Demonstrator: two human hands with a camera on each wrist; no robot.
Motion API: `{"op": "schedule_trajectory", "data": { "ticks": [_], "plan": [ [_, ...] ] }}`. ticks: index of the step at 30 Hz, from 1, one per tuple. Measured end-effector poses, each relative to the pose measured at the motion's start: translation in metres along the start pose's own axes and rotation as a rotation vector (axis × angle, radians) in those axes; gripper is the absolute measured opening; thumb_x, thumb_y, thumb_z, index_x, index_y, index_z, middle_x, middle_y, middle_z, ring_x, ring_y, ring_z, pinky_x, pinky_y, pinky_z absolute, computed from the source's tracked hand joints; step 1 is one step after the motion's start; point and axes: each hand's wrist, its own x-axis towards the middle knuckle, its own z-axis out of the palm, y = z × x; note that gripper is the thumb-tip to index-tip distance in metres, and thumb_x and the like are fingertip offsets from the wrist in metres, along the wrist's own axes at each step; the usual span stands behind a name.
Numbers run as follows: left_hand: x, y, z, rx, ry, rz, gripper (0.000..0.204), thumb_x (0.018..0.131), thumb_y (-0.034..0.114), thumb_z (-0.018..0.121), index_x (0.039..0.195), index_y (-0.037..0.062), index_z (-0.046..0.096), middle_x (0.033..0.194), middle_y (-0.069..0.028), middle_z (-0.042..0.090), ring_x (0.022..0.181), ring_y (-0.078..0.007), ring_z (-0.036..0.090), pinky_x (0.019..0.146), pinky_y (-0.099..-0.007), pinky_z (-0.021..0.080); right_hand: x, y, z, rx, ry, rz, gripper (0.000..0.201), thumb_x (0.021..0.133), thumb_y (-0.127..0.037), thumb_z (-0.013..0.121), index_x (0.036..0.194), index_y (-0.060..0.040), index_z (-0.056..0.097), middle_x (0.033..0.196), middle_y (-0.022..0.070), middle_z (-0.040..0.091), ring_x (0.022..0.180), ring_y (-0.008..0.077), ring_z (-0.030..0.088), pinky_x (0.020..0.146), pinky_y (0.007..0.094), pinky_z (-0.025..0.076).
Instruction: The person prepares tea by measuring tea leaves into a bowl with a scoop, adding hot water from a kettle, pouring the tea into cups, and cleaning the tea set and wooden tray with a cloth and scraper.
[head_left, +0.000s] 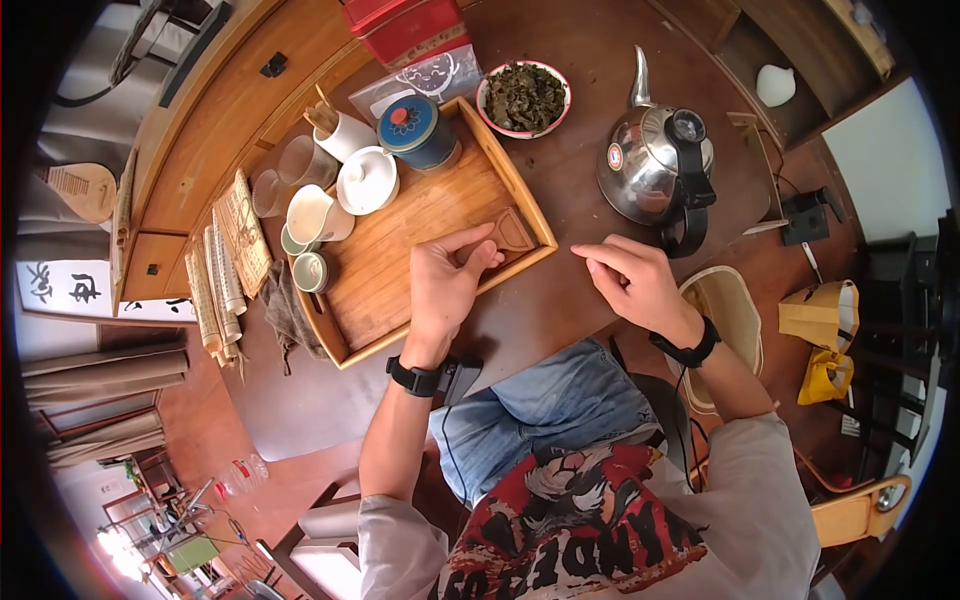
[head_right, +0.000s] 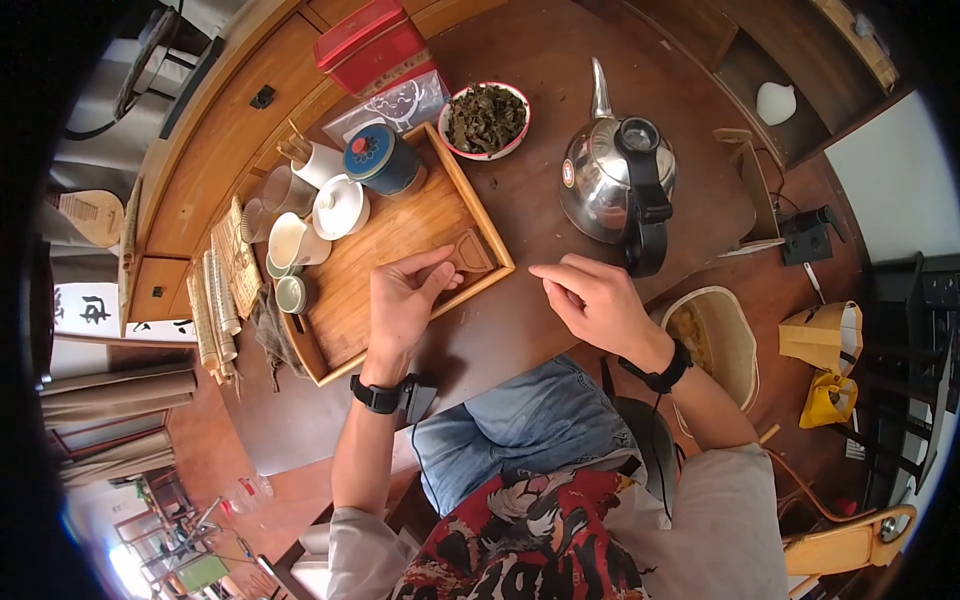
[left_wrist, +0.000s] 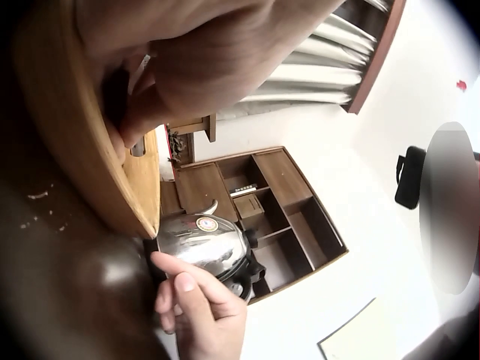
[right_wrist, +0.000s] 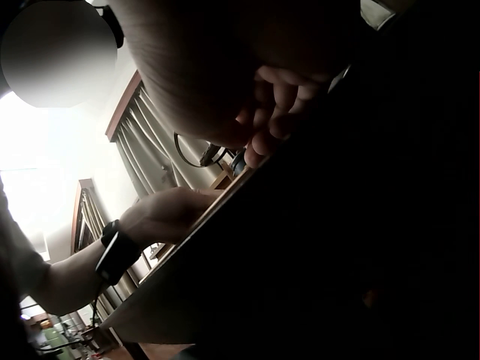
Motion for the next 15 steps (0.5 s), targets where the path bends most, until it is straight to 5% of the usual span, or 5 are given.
{"op": "schedule_trajectory", "data": {
  "ticks": [9, 12, 14, 15],
  "plan": [
    [0.003, 0.028, 0.005, -0.266, 0.030, -0.054, 0.025, 0.106, 0.001, 0.075, 0.128, -0.0108, 0.077, 0.103, -0.0127, 0.082, 0.091, -0.0175, 0.079, 0.089, -0.0292, 0.063, -0.003, 0.010, 0.006, -0.009, 0.060, -0.054, 0.023, 0.098, 0.004, 0.072, 0.120, -0.0015, 0.079, 0.080, 0.0070, 0.063, 0.060, 0.0173, 0.059, 0.056, 0.0329, 0.048],
    [0.024, 0.063, 0.011, -0.358, 0.075, 0.051, 0.025, 0.107, 0.003, 0.074, 0.128, -0.0102, 0.077, 0.107, -0.0130, 0.082, 0.094, -0.0180, 0.079, 0.093, -0.0313, 0.063, -0.004, 0.010, 0.006, -0.009, 0.084, -0.080, 0.022, 0.098, 0.004, 0.073, 0.119, -0.0014, 0.079, 0.080, 0.0067, 0.063, 0.059, 0.0175, 0.058, 0.055, 0.0327, 0.048],
    [0.043, 0.085, 0.014, -0.091, 0.199, 0.316, 0.026, 0.106, 0.002, 0.073, 0.129, -0.0096, 0.077, 0.109, -0.0127, 0.083, 0.097, -0.0177, 0.081, 0.091, -0.0308, 0.063, -0.005, 0.011, 0.006, -0.020, 0.086, -0.076, 0.022, 0.097, 0.004, 0.073, 0.118, -0.0012, 0.079, 0.081, 0.0070, 0.064, 0.060, 0.0185, 0.060, 0.056, 0.0331, 0.049],
    [0.052, 0.096, 0.017, -0.091, 0.193, 0.318, 0.026, 0.106, 0.002, 0.073, 0.129, -0.0096, 0.077, 0.109, -0.0127, 0.083, 0.097, -0.0177, 0.081, 0.091, -0.0308, 0.063, -0.006, 0.011, 0.006, -0.028, 0.085, -0.074, 0.022, 0.096, 0.004, 0.073, 0.117, -0.0010, 0.079, 0.081, 0.0073, 0.065, 0.061, 0.0195, 0.061, 0.057, 0.0335, 0.051]
  ]
}}
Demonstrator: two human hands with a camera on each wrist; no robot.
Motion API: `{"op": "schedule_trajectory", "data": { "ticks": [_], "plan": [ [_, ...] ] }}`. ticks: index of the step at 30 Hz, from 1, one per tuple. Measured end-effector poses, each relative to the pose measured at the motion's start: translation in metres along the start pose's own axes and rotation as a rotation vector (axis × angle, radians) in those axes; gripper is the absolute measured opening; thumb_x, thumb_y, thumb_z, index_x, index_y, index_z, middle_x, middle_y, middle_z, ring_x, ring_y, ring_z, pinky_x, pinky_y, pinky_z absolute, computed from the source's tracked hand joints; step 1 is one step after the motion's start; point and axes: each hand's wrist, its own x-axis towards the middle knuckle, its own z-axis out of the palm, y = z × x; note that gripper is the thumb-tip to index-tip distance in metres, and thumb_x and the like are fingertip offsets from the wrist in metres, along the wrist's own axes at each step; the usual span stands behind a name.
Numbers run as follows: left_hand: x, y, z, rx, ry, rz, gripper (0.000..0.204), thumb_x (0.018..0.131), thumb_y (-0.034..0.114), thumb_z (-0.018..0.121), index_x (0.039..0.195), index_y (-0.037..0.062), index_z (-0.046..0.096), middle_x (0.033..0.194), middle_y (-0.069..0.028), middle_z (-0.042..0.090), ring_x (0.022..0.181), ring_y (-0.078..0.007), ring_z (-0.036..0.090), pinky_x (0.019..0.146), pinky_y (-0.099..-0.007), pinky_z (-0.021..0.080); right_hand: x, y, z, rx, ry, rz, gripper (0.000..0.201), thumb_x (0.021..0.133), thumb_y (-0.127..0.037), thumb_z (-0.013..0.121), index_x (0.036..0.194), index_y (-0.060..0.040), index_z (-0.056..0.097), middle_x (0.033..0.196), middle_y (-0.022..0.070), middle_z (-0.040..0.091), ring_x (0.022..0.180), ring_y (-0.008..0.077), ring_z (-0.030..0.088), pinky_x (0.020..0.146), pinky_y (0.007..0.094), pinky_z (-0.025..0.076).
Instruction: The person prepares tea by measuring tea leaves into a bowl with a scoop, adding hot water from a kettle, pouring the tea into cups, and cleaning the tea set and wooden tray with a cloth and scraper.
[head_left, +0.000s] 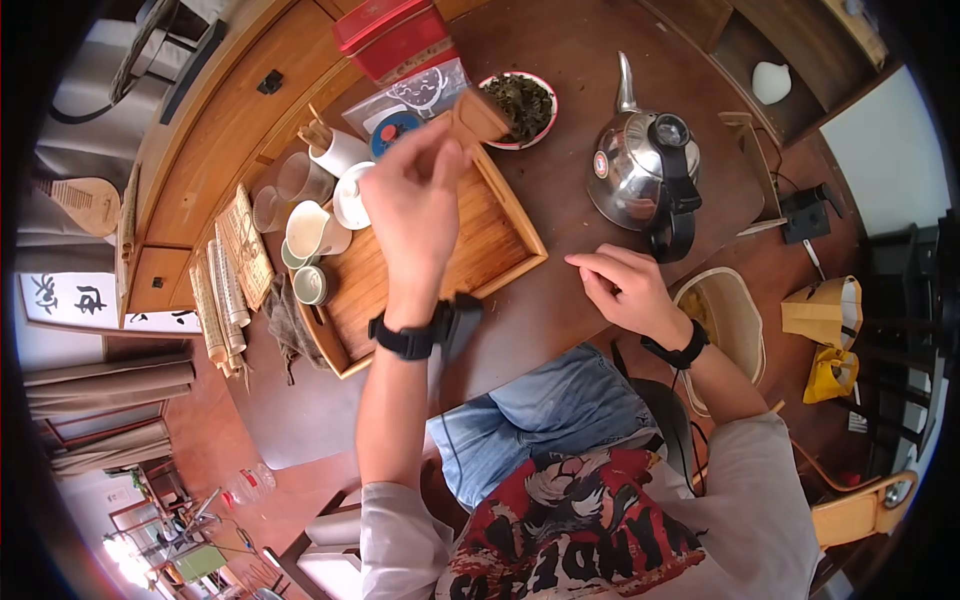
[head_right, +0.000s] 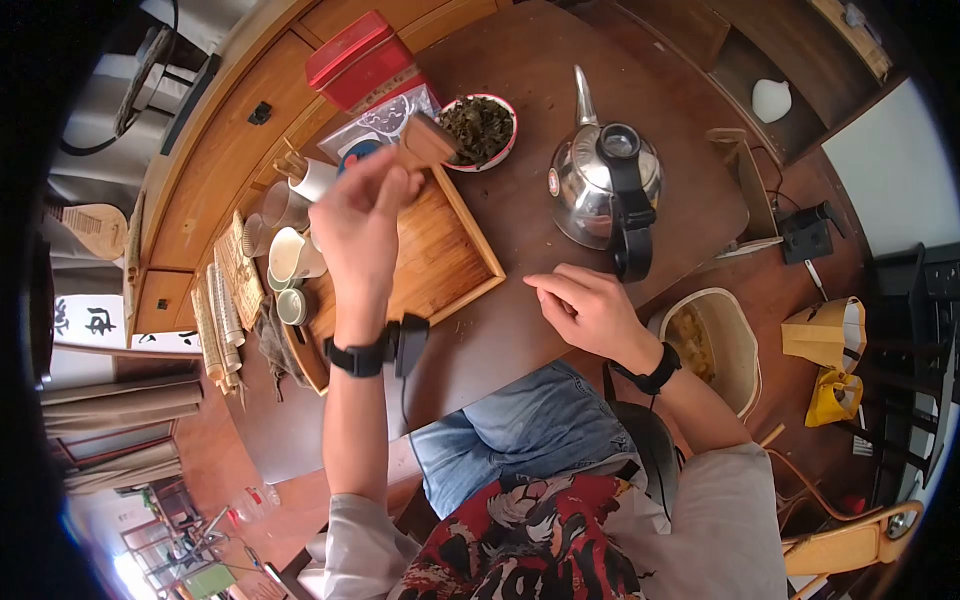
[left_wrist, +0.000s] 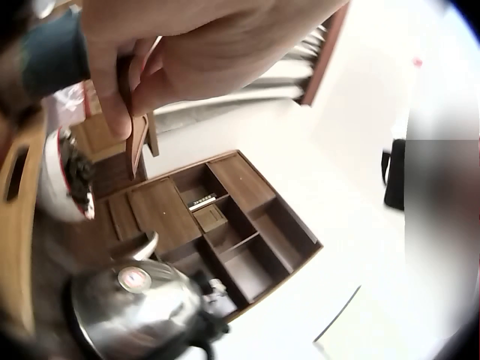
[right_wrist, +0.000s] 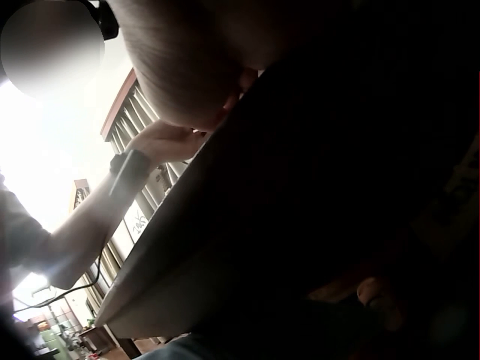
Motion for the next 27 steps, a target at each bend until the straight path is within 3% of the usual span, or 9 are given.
{"op": "schedule_trajectory", "data": {
  "ticks": [2, 5, 12, 15, 20, 27],
  "plan": [
    [0.018, 0.011, 0.010, 0.341, 0.064, 0.221, 0.026, 0.104, 0.000, 0.072, 0.128, -0.0068, 0.079, 0.107, -0.0132, 0.085, 0.097, -0.0170, 0.082, 0.089, -0.0300, 0.062, 0.001, -0.001, 0.001, -0.006, 0.013, -0.008, 0.022, 0.095, 0.004, 0.074, 0.116, -0.0009, 0.079, 0.082, 0.0078, 0.066, 0.062, 0.0210, 0.063, 0.058, 0.0341, 0.052],
    [0.035, 0.014, 0.018, 0.476, 0.083, 0.370, 0.025, 0.102, 0.000, 0.072, 0.126, -0.0044, 0.081, 0.102, -0.0145, 0.085, 0.096, -0.0168, 0.083, 0.087, -0.0295, 0.062, 0.001, -0.003, -0.001, -0.021, 0.014, 0.009, 0.021, 0.093, 0.003, 0.075, 0.113, -0.0005, 0.079, 0.084, 0.0096, 0.069, 0.067, 0.0263, 0.069, 0.062, 0.0370, 0.057],
    [0.035, 0.023, 0.025, 0.503, 0.117, 0.548, 0.020, 0.097, -0.002, 0.076, 0.115, 0.0004, 0.083, 0.097, -0.0172, 0.084, 0.091, -0.0261, 0.084, 0.083, -0.0356, 0.063, 0.001, -0.001, 0.000, -0.023, 0.005, -0.002, 0.019, 0.093, 0.002, 0.075, 0.111, -0.0007, 0.078, 0.085, 0.0104, 0.070, 0.070, 0.0295, 0.071, 0.064, 0.0392, 0.058],
    [0.036, 0.015, 0.023, 0.563, 0.019, 0.433, 0.021, 0.100, 0.004, 0.078, 0.119, 0.0013, 0.084, 0.104, -0.0152, 0.085, 0.096, -0.0213, 0.084, 0.085, -0.0323, 0.063, 0.001, -0.002, 0.000, -0.036, -0.011, -0.003, 0.019, 0.092, 0.001, 0.076, 0.111, -0.0012, 0.078, 0.085, 0.0101, 0.070, 0.070, 0.0293, 0.070, 0.064, 0.0392, 0.058],
    [0.025, 0.012, 0.014, 0.485, 0.060, 0.400, 0.023, 0.097, 0.004, 0.081, 0.121, 0.0016, 0.083, 0.105, -0.0158, 0.085, 0.098, -0.0218, 0.084, 0.087, -0.0320, 0.064, 0.001, -0.002, 0.000, -0.057, -0.001, -0.018, 0.019, 0.092, 0.001, 0.075, 0.111, -0.0017, 0.078, 0.085, 0.0098, 0.069, 0.069, 0.0293, 0.070, 0.063, 0.0395, 0.058],
    [-0.013, -0.004, -0.023, 0.633, 0.034, 0.326, 0.019, 0.092, 0.000, 0.083, 0.111, -0.0019, 0.082, 0.099, -0.0127, 0.085, 0.084, -0.0171, 0.081, 0.081, -0.0316, 0.061, 0.002, -0.003, 0.000, -0.064, 0.003, -0.029, 0.019, 0.092, 0.002, 0.076, 0.110, -0.0019, 0.078, 0.083, 0.0098, 0.068, 0.068, 0.0291, 0.069, 0.062, 0.0399, 0.057]
  ]
}}
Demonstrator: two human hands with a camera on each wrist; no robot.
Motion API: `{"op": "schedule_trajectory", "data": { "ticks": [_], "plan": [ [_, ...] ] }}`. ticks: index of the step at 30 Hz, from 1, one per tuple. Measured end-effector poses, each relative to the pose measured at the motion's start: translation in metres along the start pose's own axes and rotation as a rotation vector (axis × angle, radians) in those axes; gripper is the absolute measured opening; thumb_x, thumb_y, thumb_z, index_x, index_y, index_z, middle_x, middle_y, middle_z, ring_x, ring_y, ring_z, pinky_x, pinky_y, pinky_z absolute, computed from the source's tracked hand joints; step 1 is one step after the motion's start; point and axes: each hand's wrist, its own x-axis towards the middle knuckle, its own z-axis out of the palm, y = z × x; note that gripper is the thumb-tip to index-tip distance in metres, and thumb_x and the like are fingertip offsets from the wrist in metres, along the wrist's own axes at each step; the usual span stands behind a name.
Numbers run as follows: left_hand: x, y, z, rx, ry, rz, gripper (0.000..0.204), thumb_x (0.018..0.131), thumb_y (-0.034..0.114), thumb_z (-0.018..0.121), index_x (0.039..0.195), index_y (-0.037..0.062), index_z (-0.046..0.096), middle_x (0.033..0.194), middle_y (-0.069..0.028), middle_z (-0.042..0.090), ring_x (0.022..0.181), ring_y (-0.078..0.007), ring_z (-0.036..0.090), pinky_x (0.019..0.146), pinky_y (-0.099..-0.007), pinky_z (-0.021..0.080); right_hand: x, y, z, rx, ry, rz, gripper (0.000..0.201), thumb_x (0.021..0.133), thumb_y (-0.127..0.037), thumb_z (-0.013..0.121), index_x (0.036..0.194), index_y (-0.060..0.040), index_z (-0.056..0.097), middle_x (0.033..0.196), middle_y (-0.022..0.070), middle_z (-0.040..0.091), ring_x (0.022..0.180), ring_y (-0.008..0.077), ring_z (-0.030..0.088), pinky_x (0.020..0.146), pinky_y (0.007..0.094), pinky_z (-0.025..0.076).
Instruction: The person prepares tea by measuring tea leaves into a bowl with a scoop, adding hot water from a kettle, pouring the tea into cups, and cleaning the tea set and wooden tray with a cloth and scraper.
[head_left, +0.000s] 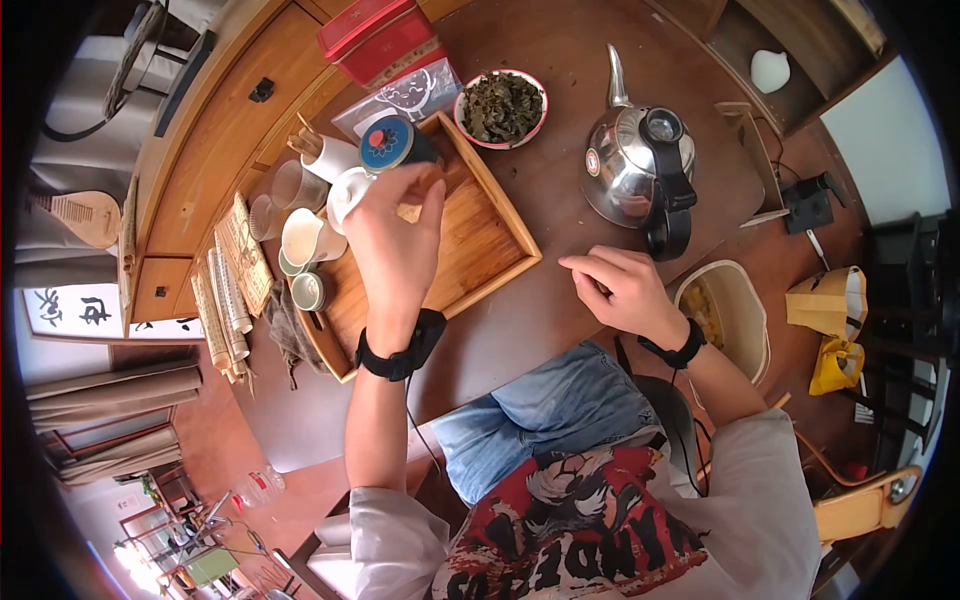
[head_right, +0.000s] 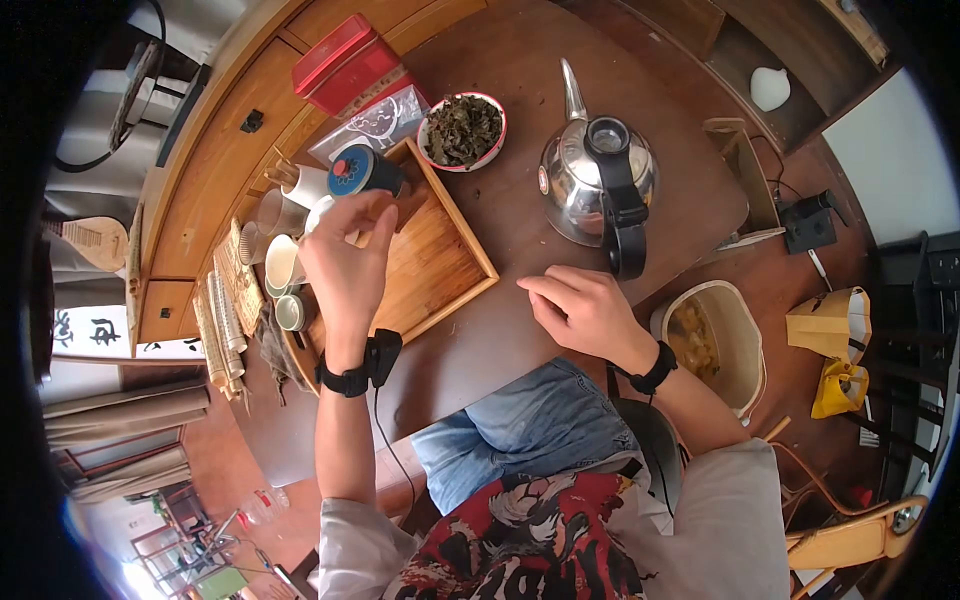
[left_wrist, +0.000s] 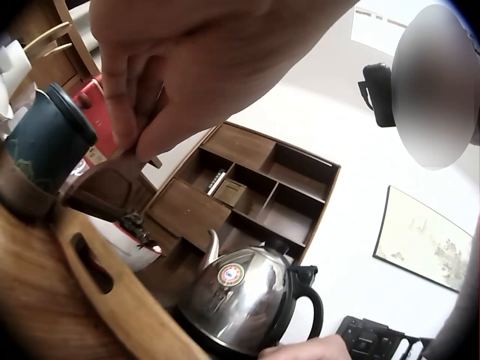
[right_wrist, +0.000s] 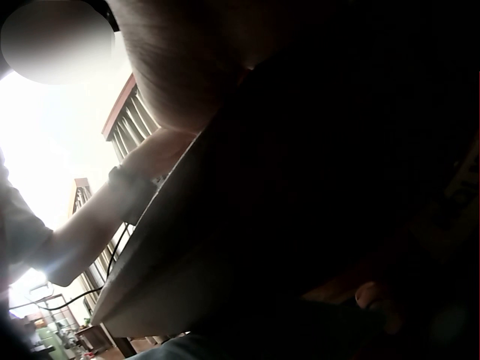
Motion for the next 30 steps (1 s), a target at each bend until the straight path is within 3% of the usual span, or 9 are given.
{"op": "schedule_trajectory", "data": {
  "ticks": [4, 6, 7, 11, 15, 18, 20, 30],
  "plan": [
    [-0.011, -0.030, 0.010, 0.105, -0.029, 0.056, 0.012, 0.093, 0.000, 0.082, 0.105, -0.0009, 0.083, 0.096, -0.0131, 0.084, 0.085, -0.0229, 0.082, 0.079, -0.0337, 0.061, 0.001, -0.001, 0.000, 0.001, 0.003, -0.007, 0.019, 0.092, 0.002, 0.076, 0.110, -0.0021, 0.078, 0.082, 0.0096, 0.068, 0.067, 0.0288, 0.068, 0.061, 0.0395, 0.056],
    [-0.011, -0.033, 0.018, 0.205, -0.028, 0.123, 0.011, 0.095, 0.002, 0.080, 0.105, -0.0007, 0.083, 0.096, -0.0153, 0.083, 0.087, -0.0281, 0.083, 0.079, -0.0359, 0.062, 0.001, -0.001, 0.000, -0.011, -0.001, -0.010, 0.019, 0.091, 0.002, 0.076, 0.110, -0.0022, 0.079, 0.082, 0.0095, 0.068, 0.066, 0.0286, 0.068, 0.061, 0.0392, 0.056],
    [-0.010, -0.030, 0.021, 0.234, -0.018, 0.119, 0.010, 0.096, 0.002, 0.078, 0.104, -0.0011, 0.083, 0.098, -0.0192, 0.082, 0.089, -0.0350, 0.082, 0.080, -0.0389, 0.062, 0.001, -0.002, 0.000, -0.020, -0.003, -0.011, 0.019, 0.091, 0.002, 0.076, 0.110, -0.0022, 0.079, 0.081, 0.0093, 0.067, 0.066, 0.0283, 0.068, 0.060, 0.0389, 0.056],
    [-0.003, -0.033, 0.034, 0.289, -0.031, 0.124, 0.011, 0.097, 0.003, 0.075, 0.103, -0.0021, 0.082, 0.102, -0.0227, 0.080, 0.089, -0.0435, 0.078, 0.080, -0.0448, 0.063, 0.001, -0.001, 0.001, -0.020, 0.004, -0.017, 0.019, 0.092, 0.002, 0.076, 0.110, -0.0024, 0.079, 0.081, 0.0091, 0.067, 0.066, 0.0280, 0.068, 0.060, 0.0387, 0.056],
    [-0.001, -0.032, 0.035, 0.293, -0.096, 0.067, 0.012, 0.097, 0.003, 0.074, 0.104, -0.0021, 0.082, 0.103, -0.0237, 0.080, 0.090, -0.0445, 0.077, 0.080, -0.0458, 0.062, 0.002, -0.002, 0.000, -0.031, -0.007, -0.010, 0.019, 0.092, 0.001, 0.076, 0.110, -0.0025, 0.079, 0.082, 0.0086, 0.067, 0.066, 0.0276, 0.068, 0.060, 0.0386, 0.056],
    [-0.007, -0.034, 0.032, 0.306, -0.139, 0.158, 0.010, 0.095, 0.001, 0.073, 0.101, -0.0034, 0.080, 0.101, -0.0241, 0.079, 0.090, -0.0449, 0.076, 0.080, -0.0478, 0.061, 0.001, -0.002, 0.000, -0.040, -0.012, -0.012, 0.019, 0.092, 0.001, 0.076, 0.111, -0.0028, 0.079, 0.082, 0.0083, 0.067, 0.066, 0.0274, 0.068, 0.060, 0.0386, 0.056],
    [-0.020, -0.025, 0.028, 0.358, -0.235, 0.172, 0.011, 0.092, -0.001, 0.072, 0.101, -0.0043, 0.077, 0.101, -0.0232, 0.078, 0.093, -0.0444, 0.075, 0.082, -0.0505, 0.060, 0.001, -0.001, 0.001, -0.039, -0.008, -0.011, 0.019, 0.092, 0.000, 0.076, 0.111, -0.0030, 0.079, 0.082, 0.0082, 0.067, 0.066, 0.0274, 0.068, 0.060, 0.0387, 0.056],
    [-0.085, 0.008, 0.013, 0.245, -0.334, 0.221, 0.021, 0.085, -0.007, 0.068, 0.104, -0.0024, 0.073, 0.108, -0.0167, 0.076, 0.099, -0.0396, 0.072, 0.084, -0.0494, 0.060, 0.001, -0.001, 0.003, -0.058, -0.010, -0.015, 0.019, 0.092, 0.000, 0.076, 0.110, -0.0037, 0.080, 0.080, 0.0079, 0.065, 0.064, 0.0268, 0.066, 0.059, 0.0385, 0.055]
  ]
}}
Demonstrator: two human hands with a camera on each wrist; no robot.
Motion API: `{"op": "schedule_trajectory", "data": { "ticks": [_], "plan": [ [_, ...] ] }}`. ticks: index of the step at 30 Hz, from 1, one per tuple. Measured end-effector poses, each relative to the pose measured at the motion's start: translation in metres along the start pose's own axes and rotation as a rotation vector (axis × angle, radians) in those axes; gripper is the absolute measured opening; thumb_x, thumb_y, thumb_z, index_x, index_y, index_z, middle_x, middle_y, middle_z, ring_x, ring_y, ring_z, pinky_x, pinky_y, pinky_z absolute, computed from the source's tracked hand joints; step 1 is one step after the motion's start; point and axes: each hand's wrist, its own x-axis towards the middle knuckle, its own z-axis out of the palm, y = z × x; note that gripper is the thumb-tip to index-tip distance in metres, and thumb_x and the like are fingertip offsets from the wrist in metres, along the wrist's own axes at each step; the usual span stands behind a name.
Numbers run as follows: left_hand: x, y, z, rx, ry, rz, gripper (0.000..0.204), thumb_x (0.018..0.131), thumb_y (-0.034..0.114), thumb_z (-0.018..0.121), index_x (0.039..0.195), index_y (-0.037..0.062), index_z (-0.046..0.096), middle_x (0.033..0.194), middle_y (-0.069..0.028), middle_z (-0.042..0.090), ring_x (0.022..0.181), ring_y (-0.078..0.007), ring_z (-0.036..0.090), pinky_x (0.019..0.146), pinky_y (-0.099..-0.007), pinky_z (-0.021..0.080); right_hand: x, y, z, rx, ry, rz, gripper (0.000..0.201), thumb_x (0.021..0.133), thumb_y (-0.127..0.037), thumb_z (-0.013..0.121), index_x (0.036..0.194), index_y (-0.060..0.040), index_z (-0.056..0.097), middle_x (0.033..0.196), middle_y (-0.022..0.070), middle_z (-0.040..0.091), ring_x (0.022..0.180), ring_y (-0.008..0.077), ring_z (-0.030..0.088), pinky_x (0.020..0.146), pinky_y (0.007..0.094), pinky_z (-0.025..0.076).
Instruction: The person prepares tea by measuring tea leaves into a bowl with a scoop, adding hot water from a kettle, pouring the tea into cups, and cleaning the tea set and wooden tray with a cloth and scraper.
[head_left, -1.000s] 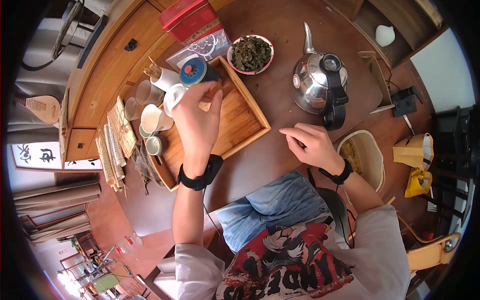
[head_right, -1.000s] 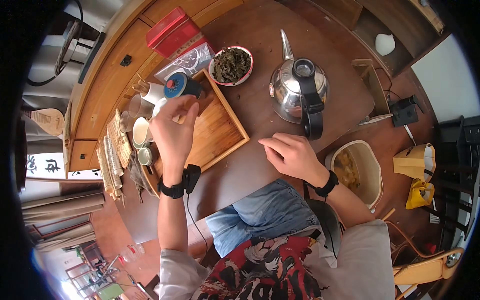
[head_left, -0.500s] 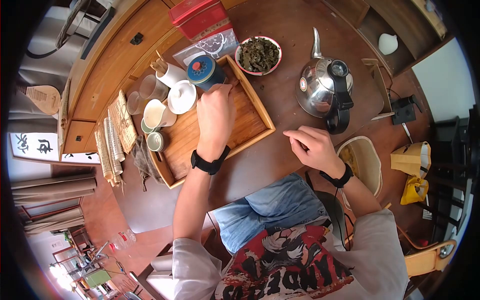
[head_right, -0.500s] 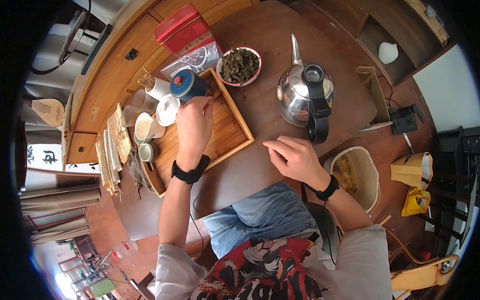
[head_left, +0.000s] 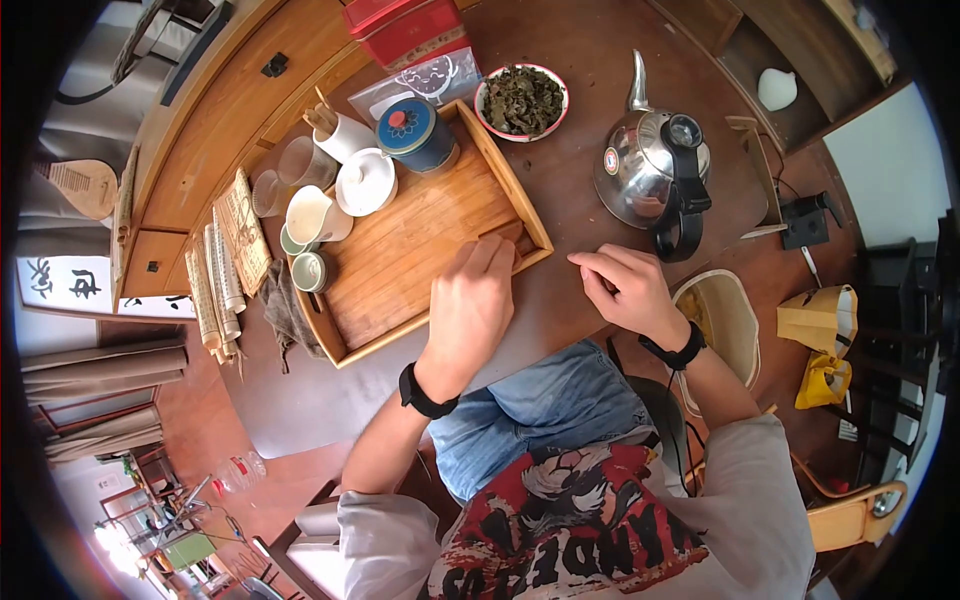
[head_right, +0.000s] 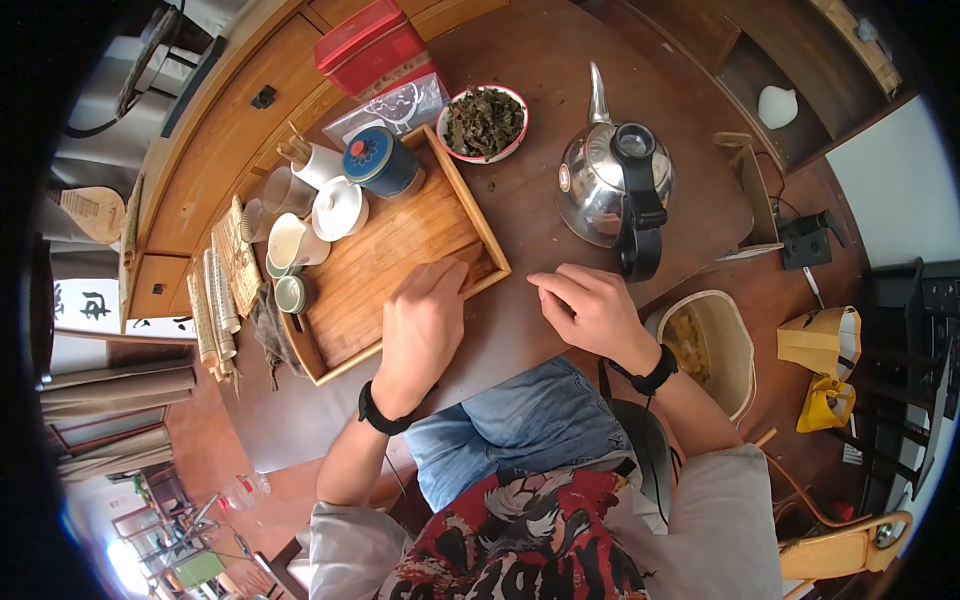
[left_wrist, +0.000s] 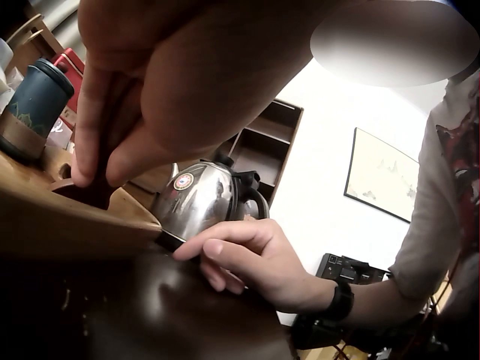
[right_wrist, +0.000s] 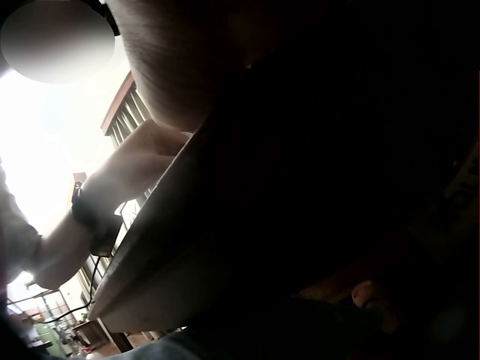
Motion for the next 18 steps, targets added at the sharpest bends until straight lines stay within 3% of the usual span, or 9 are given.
{"op": "schedule_trajectory", "data": {
  "ticks": [4, 6, 7, 8, 10, 11, 13, 16, 18],
  "plan": [
    [-0.003, -0.004, -0.007, -0.072, 0.052, 0.004, 0.020, 0.089, -0.004, 0.071, 0.108, -0.0021, 0.076, 0.106, -0.0154, 0.078, 0.096, -0.0383, 0.075, 0.083, -0.0447, 0.062, 0.002, -0.001, -0.001, 0.011, -0.013, -0.006, 0.019, 0.092, 0.002, 0.076, 0.110, -0.0035, 0.080, 0.079, 0.0079, 0.065, 0.061, 0.0256, 0.064, 0.057, 0.0374, 0.053],
    [-0.001, -0.014, -0.016, -0.242, 0.055, -0.101, 0.020, 0.093, 0.000, 0.076, 0.113, -0.0017, 0.079, 0.101, -0.0155, 0.081, 0.091, -0.0359, 0.080, 0.082, -0.0391, 0.063, 0.009, -0.006, -0.004, 0.029, 0.001, -0.012, 0.020, 0.093, 0.003, 0.075, 0.111, -0.0029, 0.080, 0.078, 0.0077, 0.065, 0.059, 0.0236, 0.062, 0.056, 0.0363, 0.051],
    [0.000, -0.021, -0.021, -0.275, 0.057, -0.173, 0.021, 0.097, 0.002, 0.077, 0.118, -0.0021, 0.078, 0.096, -0.0142, 0.082, 0.087, -0.0289, 0.083, 0.082, -0.0338, 0.063, 0.015, -0.010, -0.005, 0.054, 0.016, -0.006, 0.021, 0.093, 0.004, 0.075, 0.112, -0.0023, 0.080, 0.076, 0.0074, 0.064, 0.057, 0.0217, 0.060, 0.055, 0.0352, 0.050],
    [0.000, -0.029, -0.024, -0.276, 0.071, -0.177, 0.021, 0.097, 0.002, 0.077, 0.118, -0.0021, 0.078, 0.096, -0.0142, 0.082, 0.087, -0.0289, 0.083, 0.082, -0.0338, 0.063, 0.022, -0.013, -0.007, 0.052, 0.009, -0.020, 0.021, 0.093, 0.004, 0.075, 0.112, -0.0023, 0.080, 0.076, 0.0074, 0.064, 0.057, 0.0217, 0.060, 0.055, 0.0352, 0.050],
    [-0.003, -0.047, -0.027, -0.431, 0.157, -0.390, 0.023, 0.098, -0.002, 0.075, 0.121, -0.0040, 0.076, 0.097, -0.0127, 0.083, 0.089, -0.0204, 0.082, 0.081, -0.0312, 0.063, 0.046, -0.030, -0.018, 0.088, 0.083, -0.068, 0.023, 0.094, 0.006, 0.074, 0.115, -0.0008, 0.080, 0.074, 0.0066, 0.062, 0.055, 0.0175, 0.056, 0.053, 0.0331, 0.047],
    [-0.005, -0.056, -0.029, -0.434, 0.171, -0.395, 0.023, 0.098, -0.002, 0.075, 0.121, -0.0040, 0.076, 0.097, -0.0127, 0.083, 0.089, -0.0204, 0.082, 0.081, -0.0312, 0.063, 0.058, -0.038, -0.023, 0.089, 0.097, -0.106, 0.025, 0.094, 0.008, 0.074, 0.117, 0.0001, 0.080, 0.074, 0.0060, 0.062, 0.056, 0.0147, 0.055, 0.053, 0.0314, 0.045],
    [-0.010, -0.073, -0.034, -0.622, 0.145, -0.570, 0.026, 0.100, -0.003, 0.073, 0.126, -0.0059, 0.073, 0.099, -0.0117, 0.082, 0.089, -0.0171, 0.080, 0.081, -0.0296, 0.064, 0.085, -0.055, -0.030, 0.099, 0.128, -0.150, 0.025, 0.094, 0.007, 0.073, 0.117, 0.0002, 0.080, 0.075, 0.0062, 0.062, 0.057, 0.0143, 0.056, 0.054, 0.0305, 0.045],
    [-0.025, -0.097, -0.031, -0.667, 0.119, -0.589, 0.029, 0.100, -0.003, 0.073, 0.128, -0.0073, 0.070, 0.101, -0.0124, 0.082, 0.089, -0.0167, 0.079, 0.082, -0.0292, 0.063, 0.122, -0.066, -0.033, 0.112, 0.165, -0.209, 0.024, 0.096, 0.007, 0.073, 0.117, 0.0001, 0.082, 0.077, 0.0064, 0.065, 0.059, 0.0116, 0.058, 0.055, 0.0280, 0.045],
    [-0.033, -0.103, -0.033, -0.677, 0.141, -0.651, 0.025, 0.095, -0.001, 0.079, 0.119, -0.0060, 0.078, 0.097, -0.0123, 0.082, 0.086, -0.0170, 0.080, 0.079, -0.0309, 0.064, 0.149, -0.068, -0.032, 0.181, 0.273, -0.269, 0.022, 0.097, 0.005, 0.073, 0.116, -0.0012, 0.083, 0.078, 0.0064, 0.067, 0.061, 0.0100, 0.058, 0.055, 0.0274, 0.045]
  ]
}}
